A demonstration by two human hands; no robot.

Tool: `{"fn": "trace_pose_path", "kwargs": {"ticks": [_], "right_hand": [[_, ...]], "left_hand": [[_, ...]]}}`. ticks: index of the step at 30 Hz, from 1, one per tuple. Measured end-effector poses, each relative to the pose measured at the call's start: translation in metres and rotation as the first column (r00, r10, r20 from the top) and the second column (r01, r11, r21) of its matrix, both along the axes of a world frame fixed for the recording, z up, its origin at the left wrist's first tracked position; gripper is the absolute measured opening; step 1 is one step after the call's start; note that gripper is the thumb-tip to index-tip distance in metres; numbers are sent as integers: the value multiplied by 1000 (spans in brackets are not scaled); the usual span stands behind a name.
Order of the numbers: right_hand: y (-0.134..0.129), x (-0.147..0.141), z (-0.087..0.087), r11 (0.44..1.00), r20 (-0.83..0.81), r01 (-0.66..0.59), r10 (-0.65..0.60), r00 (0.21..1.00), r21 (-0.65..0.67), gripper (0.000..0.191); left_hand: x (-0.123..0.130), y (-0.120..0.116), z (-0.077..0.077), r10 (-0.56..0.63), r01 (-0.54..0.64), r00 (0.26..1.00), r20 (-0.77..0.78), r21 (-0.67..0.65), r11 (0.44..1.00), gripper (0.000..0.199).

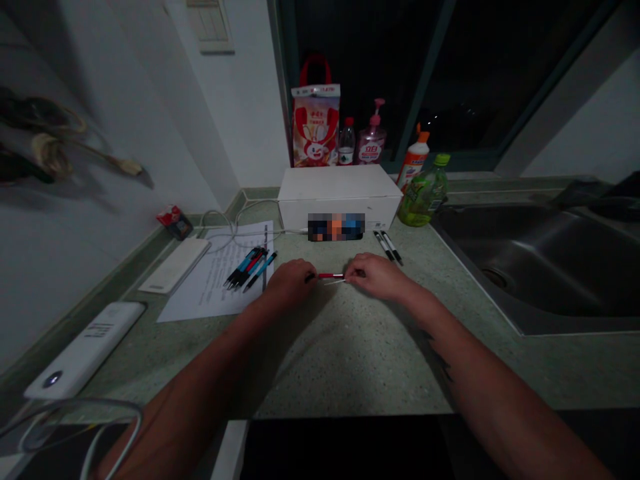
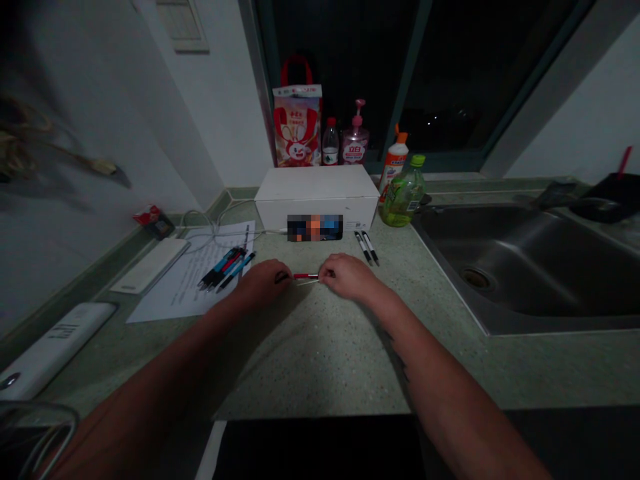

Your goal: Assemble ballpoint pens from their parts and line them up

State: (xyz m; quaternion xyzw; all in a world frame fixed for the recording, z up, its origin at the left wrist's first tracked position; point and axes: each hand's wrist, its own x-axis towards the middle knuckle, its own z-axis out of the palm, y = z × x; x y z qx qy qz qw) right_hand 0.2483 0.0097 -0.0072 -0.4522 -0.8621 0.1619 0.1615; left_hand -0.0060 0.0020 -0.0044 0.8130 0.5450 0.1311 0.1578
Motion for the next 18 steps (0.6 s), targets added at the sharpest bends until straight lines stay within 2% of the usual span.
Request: {"fn": "trace_pose_path", "kwargs": {"ticks": [6, 9, 11, 14, 18], "right_hand": [[-3, -9, -4, 1000, 42, 9, -9, 999, 2, 17], [-4, -11, -3, 999, 72, 37, -37, 997, 10, 8], [-5, -12, -2, 999, 69, 42, -44, 997, 20, 4], [-9, -16, 0, 996, -3, 48, -48, 999, 69, 6], [-16, -25, -1, 992, -139, 0, 18, 990, 129, 24]], "left_hand": [[3, -2, -2, 32, -32, 999, 14, -16, 999, 11], [1, -1, 0, 111, -110, 992, 64, -14, 994, 9], [1, 0, 0, 176, -177, 972, 153, -6, 984, 16], [3, 2, -3, 215, -204, 903, 373, -68, 977, 31], [10, 1, -10, 191, -59, 756, 626, -226, 972, 30]]}}
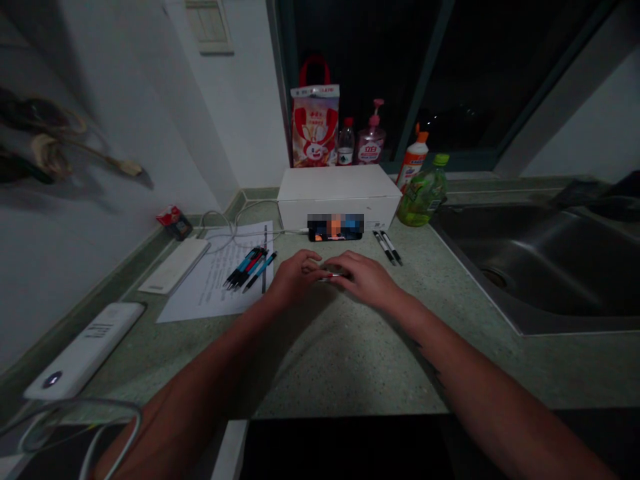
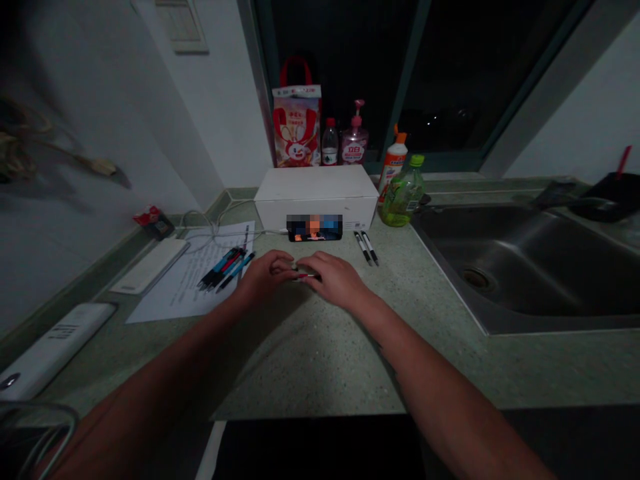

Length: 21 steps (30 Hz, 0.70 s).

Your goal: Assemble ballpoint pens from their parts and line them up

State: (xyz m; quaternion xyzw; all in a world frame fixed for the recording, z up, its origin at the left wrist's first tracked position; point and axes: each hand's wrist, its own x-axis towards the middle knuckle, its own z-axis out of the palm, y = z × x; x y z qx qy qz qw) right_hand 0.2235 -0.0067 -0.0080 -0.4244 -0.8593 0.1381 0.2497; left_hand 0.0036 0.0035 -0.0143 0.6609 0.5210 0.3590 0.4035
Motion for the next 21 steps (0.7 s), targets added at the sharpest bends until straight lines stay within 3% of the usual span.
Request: {"fn": "trace_pose_path", "kwargs": {"ticks": [3, 6, 10, 17, 21], "right_hand": [[-2, -4, -2, 999, -10, -41, 40, 999, -1, 20], [1, -3, -3, 1000, -26, 5, -5, 1000, -6, 15], [5, 2, -1, 993, -60, 110, -113, 992, -40, 20], [8, 1, -4, 983, -161, 135, -154, 975, -126, 29], [8, -1, -7, 983, -276, 134, -165, 947, -128, 7]], "left_hand": [[4, -2, -2, -57, 60, 995, 81, -38, 997, 27], [4, -3, 0, -36, 39, 995, 97, -26, 999, 21], [2, -1, 4, 34, -35, 999, 31, 34, 999, 12], [3, -4, 14, 125, -118, 988, -94, 75, 990, 7], [3, -5, 17, 135, -130, 985, -106, 52, 990, 9]]}}
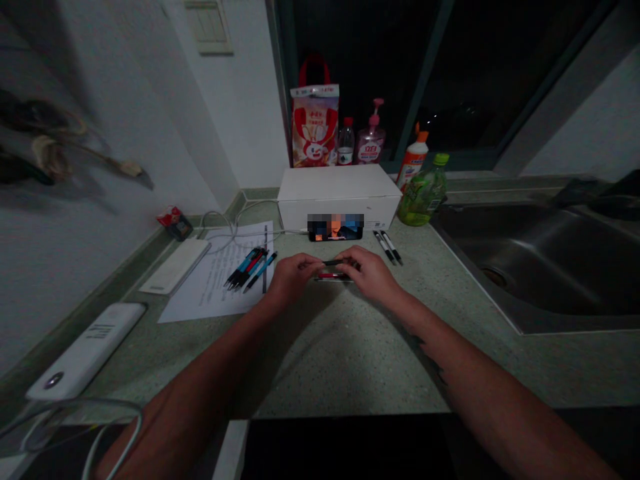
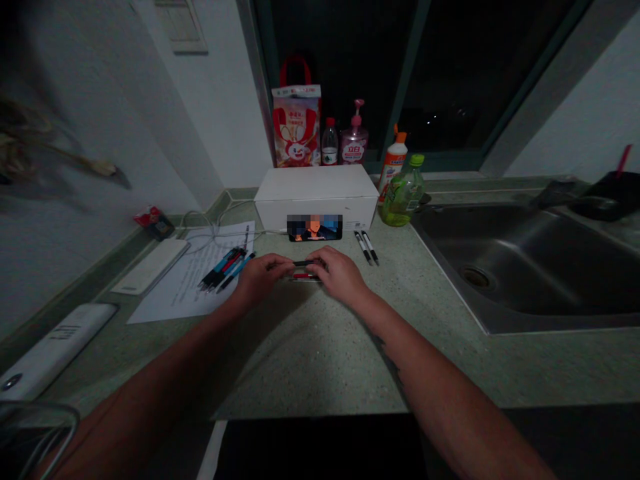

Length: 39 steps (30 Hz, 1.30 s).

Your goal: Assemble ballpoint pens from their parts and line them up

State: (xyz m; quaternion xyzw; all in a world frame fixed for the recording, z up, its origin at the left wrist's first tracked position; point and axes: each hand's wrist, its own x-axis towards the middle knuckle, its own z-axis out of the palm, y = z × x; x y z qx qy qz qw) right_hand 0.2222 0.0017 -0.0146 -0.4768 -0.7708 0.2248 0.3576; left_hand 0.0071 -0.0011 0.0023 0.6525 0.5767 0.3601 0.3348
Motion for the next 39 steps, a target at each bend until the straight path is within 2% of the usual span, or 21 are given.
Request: {"fn": "trace_pose_path", "kwargs": {"ticks": [2, 3, 6, 8, 10, 11, 13, 15, 18, 21, 23, 26, 30, 32, 36, 39], "right_hand": [[-1, -1, -1, 999, -52, 19, -21, 998, -33, 24], [-1, -2, -1, 997, -56, 20, -24, 998, -68, 25], [-2, -4, -3, 987, -47, -5, -2, 999, -160, 12], [-2, -5, -4, 988, -98, -9, -6, 995, -154, 11], [-1, -5, -5, 988, -170, -8, -18, 985, -153, 32], [-1, -6, -6, 984, -187, -25, -9, 982, -174, 32], [-1, -6, -6, 974, -192, -63, 20, 981, -218, 18], [0, -6, -6, 977, -203, -62, 20, 979, -206, 14], [-1, -6, -7, 981, -228, -52, 8, 974, -188, 31], [0, -7, -9, 967, -208, -105, 55, 977, -234, 18], [0, -7, -10, 976, -219, -91, 46, 975, -198, 16], [0, -7, -11, 983, -243, -67, 24, 970, -173, 25], [-1, -8, -8, 980, -207, -80, 42, 977, -180, 12], [0, -7, -6, 994, -191, -40, 20, 981, -102, 8], [0, -4, -2, 999, -163, -10, 16, 987, 33, 12], [-1, -3, -3, 997, -93, -64, 60, 994, -46, 11]], "left_hand": [[0, 0, 1, -4, 4, 1000, -19, 5, 1000, 9], [1, -1, 1, -6, 6, 1000, -30, 7, 1000, 9], [2, -2, 0, -18, 18, 999, -38, 7, 1000, 7], [2, -2, -2, -26, 26, 999, -19, -2, 1000, 6], [3, -2, -3, -30, 30, 1000, 7, -15, 999, 6], [3, -2, -3, -29, 29, 999, 19, -21, 999, 5], [3, -2, -4, -26, 27, 999, 33, -30, 999, 5], [4, -2, -4, -30, 31, 998, 48, -29, 999, 4], [3, -2, -5, -40, 42, 996, 80, -23, 999, 5], [2, -1, -8, -40, 41, 995, 89, -17, 999, 5], [2, -1, -10, -47, 48, 995, 91, -8, 999, 6], [2, -2, -11, -57, 57, 995, 86, -1, 998, 8], [4, -3, -10, -54, 55, 996, 68, -15, 998, 6], [4, -3, -8, -53, 55, 996, 74, -22, 998, 5], [-2, 2, -7, -16, 16, 999, 45, 2, 1000, 6], [-10, 7, -8, 7, -6, 998, -68, 17, 1000, 3]]}}
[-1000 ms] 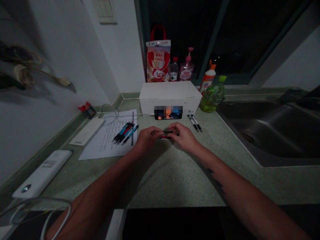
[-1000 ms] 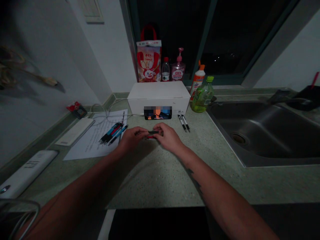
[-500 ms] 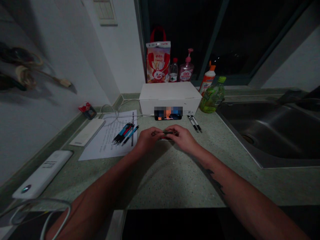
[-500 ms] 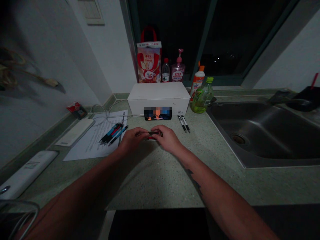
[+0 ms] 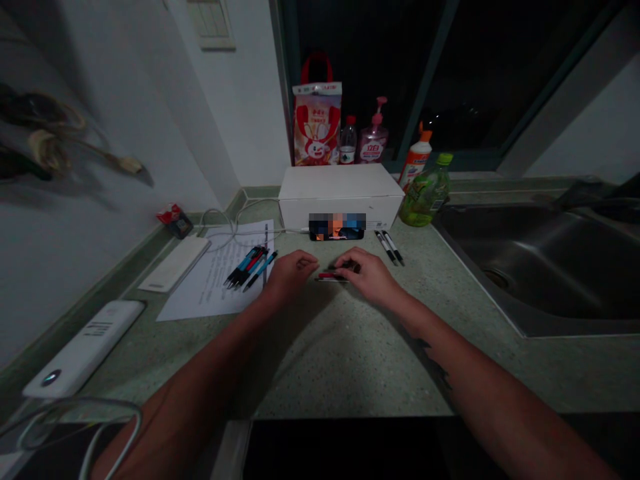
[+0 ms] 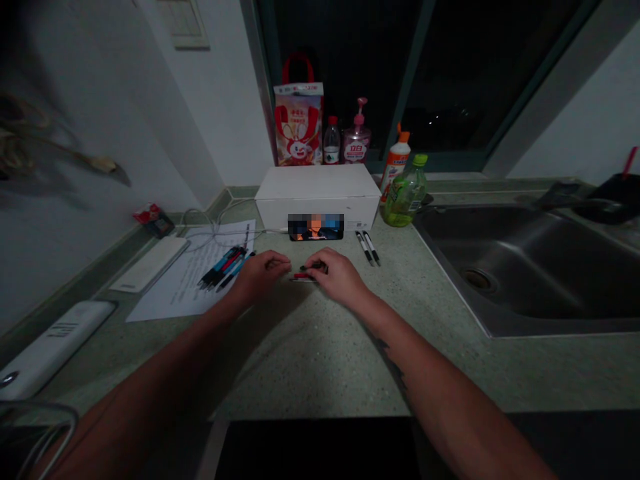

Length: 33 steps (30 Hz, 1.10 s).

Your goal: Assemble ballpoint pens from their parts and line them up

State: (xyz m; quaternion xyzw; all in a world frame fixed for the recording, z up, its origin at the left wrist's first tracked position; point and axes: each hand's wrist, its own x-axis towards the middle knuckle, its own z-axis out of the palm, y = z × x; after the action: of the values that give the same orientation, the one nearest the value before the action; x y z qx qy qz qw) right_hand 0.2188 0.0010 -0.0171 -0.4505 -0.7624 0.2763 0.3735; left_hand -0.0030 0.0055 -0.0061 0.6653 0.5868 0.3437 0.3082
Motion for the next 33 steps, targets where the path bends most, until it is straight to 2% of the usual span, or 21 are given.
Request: {"fn": "trace_pose_path", "kwargs": {"ticks": [3, 6, 11, 16, 18, 21, 24, 27, 33], "right_hand": [[-3, -2, -3, 991, 123, -94, 105, 987, -95, 16], [-6, -4, -4, 986, 230, -134, 153, 961, -97, 19], [-7, -2, -6, 988, 323, -137, 151, 934, -65, 25], [-6, -1, -5, 983, 414, -179, 182, 892, -48, 8], [-6, -1, -3, 988, 412, -152, 147, 899, -22, 7], [-6, -1, 1, 998, 369, -61, 45, 928, 31, 7], [-5, 0, 3, 998, 317, 2, -24, 948, 69, 8], [-5, 1, 3, 995, 267, 9, -34, 963, 96, 9], [-5, 2, 2, 992, 207, -9, -18, 978, 129, 11]], "left_hand": [[-7, 3, -4, 2, 6, 980, -200, 38, 999, 8], [-10, 4, -9, -18, 46, 945, -325, 77, 996, 13], [-13, 3, -16, -63, 89, 946, -319, 67, 994, 15], [-12, 2, -12, -51, 81, 939, -341, 73, 994, 11], [-10, 2, -9, -33, 55, 955, -294, 69, 996, 10], [-5, 2, -4, -45, 47, 992, -115, 11, 999, 8], [0, 0, -1, -85, 88, 995, 56, -41, 995, 7], [3, -3, 0, -107, 118, 983, 148, -71, 990, 8], [5, -5, 0, -74, 120, 959, 272, -158, 980, 8]]}}
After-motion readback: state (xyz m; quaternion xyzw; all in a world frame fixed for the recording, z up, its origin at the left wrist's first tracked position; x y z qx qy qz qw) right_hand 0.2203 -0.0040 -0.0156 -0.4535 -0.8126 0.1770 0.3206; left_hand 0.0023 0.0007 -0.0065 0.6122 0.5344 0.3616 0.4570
